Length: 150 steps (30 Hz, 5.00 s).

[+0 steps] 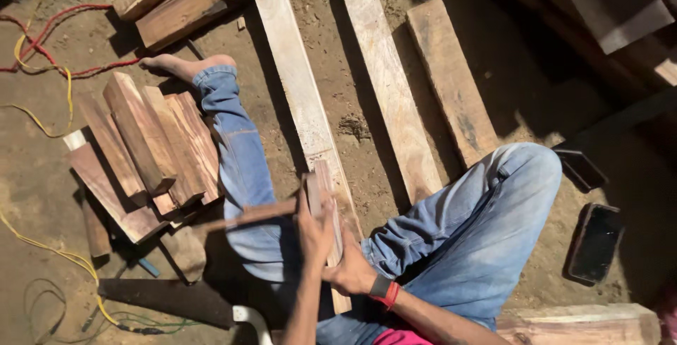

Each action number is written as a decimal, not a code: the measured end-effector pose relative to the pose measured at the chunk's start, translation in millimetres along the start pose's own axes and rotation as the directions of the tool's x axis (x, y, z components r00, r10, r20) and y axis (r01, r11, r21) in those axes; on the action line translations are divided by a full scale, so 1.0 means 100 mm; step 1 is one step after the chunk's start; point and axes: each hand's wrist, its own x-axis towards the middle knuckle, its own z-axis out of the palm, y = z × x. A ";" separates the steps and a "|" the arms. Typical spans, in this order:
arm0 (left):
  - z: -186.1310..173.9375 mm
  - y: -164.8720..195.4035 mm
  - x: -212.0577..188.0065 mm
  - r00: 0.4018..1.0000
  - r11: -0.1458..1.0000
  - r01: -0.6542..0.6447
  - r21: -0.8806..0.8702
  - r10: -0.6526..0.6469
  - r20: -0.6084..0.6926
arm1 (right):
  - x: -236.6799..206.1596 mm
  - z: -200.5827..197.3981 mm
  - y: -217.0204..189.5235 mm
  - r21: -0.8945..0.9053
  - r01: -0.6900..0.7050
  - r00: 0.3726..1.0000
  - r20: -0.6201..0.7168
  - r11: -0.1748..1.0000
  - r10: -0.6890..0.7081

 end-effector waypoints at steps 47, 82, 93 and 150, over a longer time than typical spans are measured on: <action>-0.70 1.27 -0.87 0.474 0.417 -0.870 0.263 0.855 0.212 | -0.06 -1.22 0.46 0.712 -0.701 0.681 0.651 0.042 0.336; 0.75 -0.04 -0.67 0.869 0.918 -0.106 -0.383 -0.102 -0.484 | -0.12 -0.21 1.14 0.778 -0.505 0.629 0.035 0.374 0.777; 0.09 0.32 -1.25 0.973 0.974 0.228 -0.011 -0.228 -0.036 | -0.22 -0.17 1.41 0.247 -0.609 0.692 -0.300 0.754 0.657; 0.33 0.06 -0.89 0.995 0.993 0.043 -0.112 -0.033 0.091 | -0.20 -0.17 1.35 0.838 -0.462 0.595 0.050 0.290 0.802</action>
